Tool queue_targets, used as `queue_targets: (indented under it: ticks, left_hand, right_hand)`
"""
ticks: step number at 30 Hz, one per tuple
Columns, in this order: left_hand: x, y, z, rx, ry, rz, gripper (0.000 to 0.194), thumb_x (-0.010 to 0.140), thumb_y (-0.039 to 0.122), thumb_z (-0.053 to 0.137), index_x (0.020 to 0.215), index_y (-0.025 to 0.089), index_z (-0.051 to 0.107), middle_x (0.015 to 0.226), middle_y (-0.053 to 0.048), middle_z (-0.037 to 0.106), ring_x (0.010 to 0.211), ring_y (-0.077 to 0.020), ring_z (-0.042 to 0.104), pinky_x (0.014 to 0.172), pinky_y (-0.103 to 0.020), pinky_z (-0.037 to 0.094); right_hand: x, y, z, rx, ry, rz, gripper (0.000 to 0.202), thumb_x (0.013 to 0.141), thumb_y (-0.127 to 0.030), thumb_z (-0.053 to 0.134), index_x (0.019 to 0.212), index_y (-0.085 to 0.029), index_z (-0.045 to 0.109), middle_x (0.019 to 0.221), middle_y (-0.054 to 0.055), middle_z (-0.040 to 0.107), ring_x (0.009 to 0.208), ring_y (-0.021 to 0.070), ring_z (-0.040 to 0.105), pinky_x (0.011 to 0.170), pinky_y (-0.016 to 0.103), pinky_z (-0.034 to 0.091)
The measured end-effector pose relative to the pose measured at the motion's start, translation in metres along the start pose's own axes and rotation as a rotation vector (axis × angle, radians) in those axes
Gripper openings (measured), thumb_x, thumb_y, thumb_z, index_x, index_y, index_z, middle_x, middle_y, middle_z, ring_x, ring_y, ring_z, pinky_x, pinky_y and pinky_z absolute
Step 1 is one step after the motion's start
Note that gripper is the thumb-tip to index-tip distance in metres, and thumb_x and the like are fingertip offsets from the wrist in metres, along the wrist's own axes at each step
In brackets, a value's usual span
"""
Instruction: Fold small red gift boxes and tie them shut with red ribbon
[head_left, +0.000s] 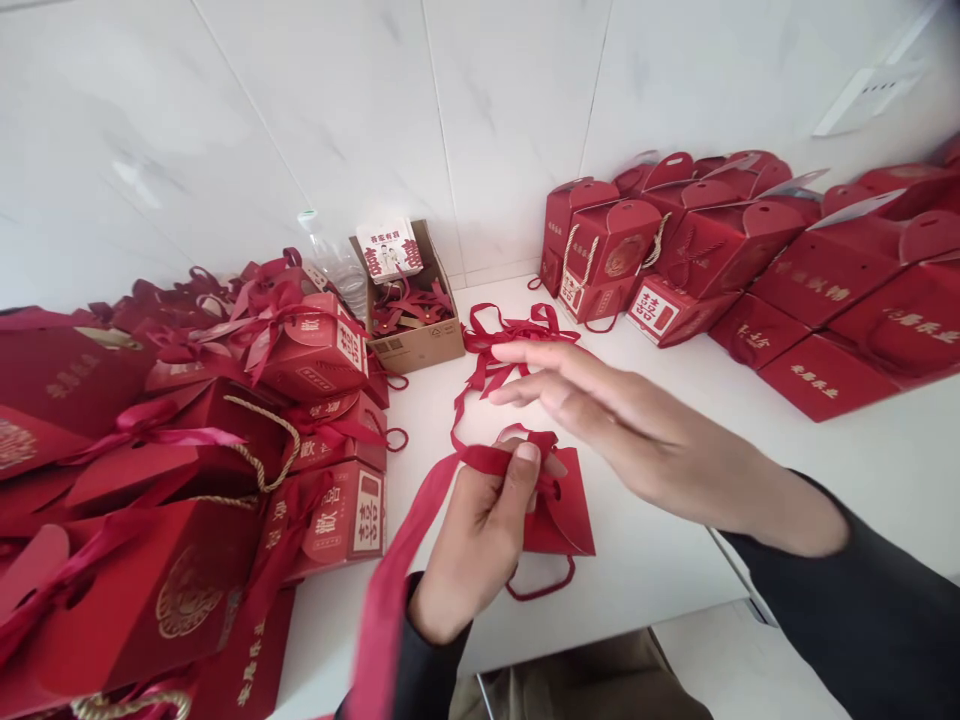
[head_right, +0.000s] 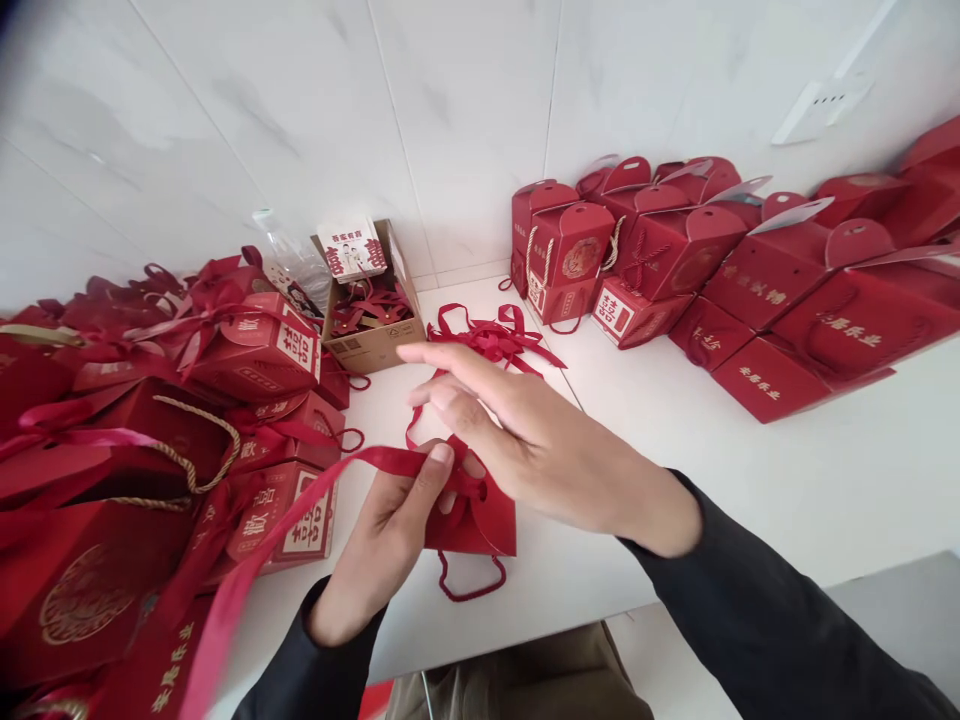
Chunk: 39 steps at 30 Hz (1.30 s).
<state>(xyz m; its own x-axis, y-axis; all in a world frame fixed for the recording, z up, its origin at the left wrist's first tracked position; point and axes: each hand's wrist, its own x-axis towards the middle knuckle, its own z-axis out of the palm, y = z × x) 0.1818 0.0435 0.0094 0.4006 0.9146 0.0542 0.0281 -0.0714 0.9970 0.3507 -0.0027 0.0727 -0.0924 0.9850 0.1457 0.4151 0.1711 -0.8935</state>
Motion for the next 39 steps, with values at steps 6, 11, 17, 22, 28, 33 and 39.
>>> queue_targets:
  ticks: [6,11,17,22,28,33,39]
  left_hand:
    - [-0.003,-0.001,-0.018,0.103,-0.099,-0.182,0.040,0.097,0.061,0.061,0.085,0.028,0.079,0.066,-0.001,0.072,0.064,-0.0200,0.069,0.063,-0.029,0.055]
    - [-0.003,0.002,-0.023,-0.019,-0.193,-0.152,0.031,0.101,0.050,0.061,0.101,0.027,0.083,0.093,-0.004,0.081,0.092,-0.0225,0.075,0.088,-0.032,0.057]
    - [0.000,-0.006,-0.024,0.145,-0.159,0.188,0.015,0.093,0.013,0.068,0.091,0.024,0.078,0.092,-0.003,0.079,0.087,-0.0191,0.075,0.085,-0.031,0.058]
    - [0.001,-0.022,-0.017,0.401,-0.053,0.587,0.028,0.095,0.003,0.058,0.104,0.022,0.077,0.097,-0.006,0.078,0.090,-0.0188,0.073,0.085,-0.032,0.058]
    - [0.000,-0.029,-0.012,0.380,-0.061,0.604,0.022,0.097,0.005,0.062,0.110,0.020,0.071,0.101,-0.004,0.074,0.094,-0.0149,0.072,0.086,-0.026,0.058]
    - [-0.003,-0.025,-0.016,0.364,-0.129,0.544,0.023,0.095,0.009,0.066,0.114,0.022,0.067,0.102,-0.001,0.075,0.091,-0.0152,0.070,0.083,-0.028,0.056]
    - [-0.008,-0.028,-0.017,0.365,-0.152,0.577,0.025,0.095,0.015,0.071,0.119,0.024,0.068,0.102,-0.002,0.075,0.094,-0.0184,0.067,0.089,-0.036,0.051]
  right_hand:
    - [-0.010,0.023,-0.005,-0.267,0.022,0.145,0.029,0.103,-0.042,0.057,0.123,-0.028,0.074,0.117,0.005,0.078,0.108,0.0249,0.073,0.087,0.035,0.060]
    - [-0.026,0.010,-0.012,-0.139,-0.060,0.239,0.034,0.103,-0.055,0.058,0.094,-0.030,0.078,0.084,-0.002,0.077,0.072,0.0186,0.070,0.058,0.027,0.052]
    - [-0.021,0.019,0.003,-0.147,0.017,0.289,0.039,0.108,-0.053,0.048,0.097,-0.026,0.074,0.101,0.002,0.078,0.093,0.0216,0.071,0.077,0.030,0.056]
    - [-0.014,0.034,0.017,-0.033,-0.076,0.290,0.031,0.107,-0.046,0.050,0.117,-0.026,0.072,0.111,0.005,0.077,0.098,0.0226,0.071,0.083,0.034,0.056]
    - [-0.015,0.041,0.013,-0.007,-0.070,0.316,0.022,0.101,-0.046,0.060,0.097,-0.026,0.068,0.093,0.000,0.072,0.086,0.0201,0.065,0.080,0.034,0.050]
    - [-0.021,0.038,0.006,-0.034,0.037,0.303,0.026,0.104,-0.052,0.056,0.097,-0.028,0.063,0.092,-0.002,0.067,0.086,0.0193,0.062,0.079,0.034,0.048]
    - [-0.026,0.029,-0.002,-0.122,0.109,0.352,0.032,0.102,-0.057,0.055,0.095,-0.029,0.067,0.072,-0.005,0.053,0.062,0.0145,0.044,0.059,0.028,0.036]
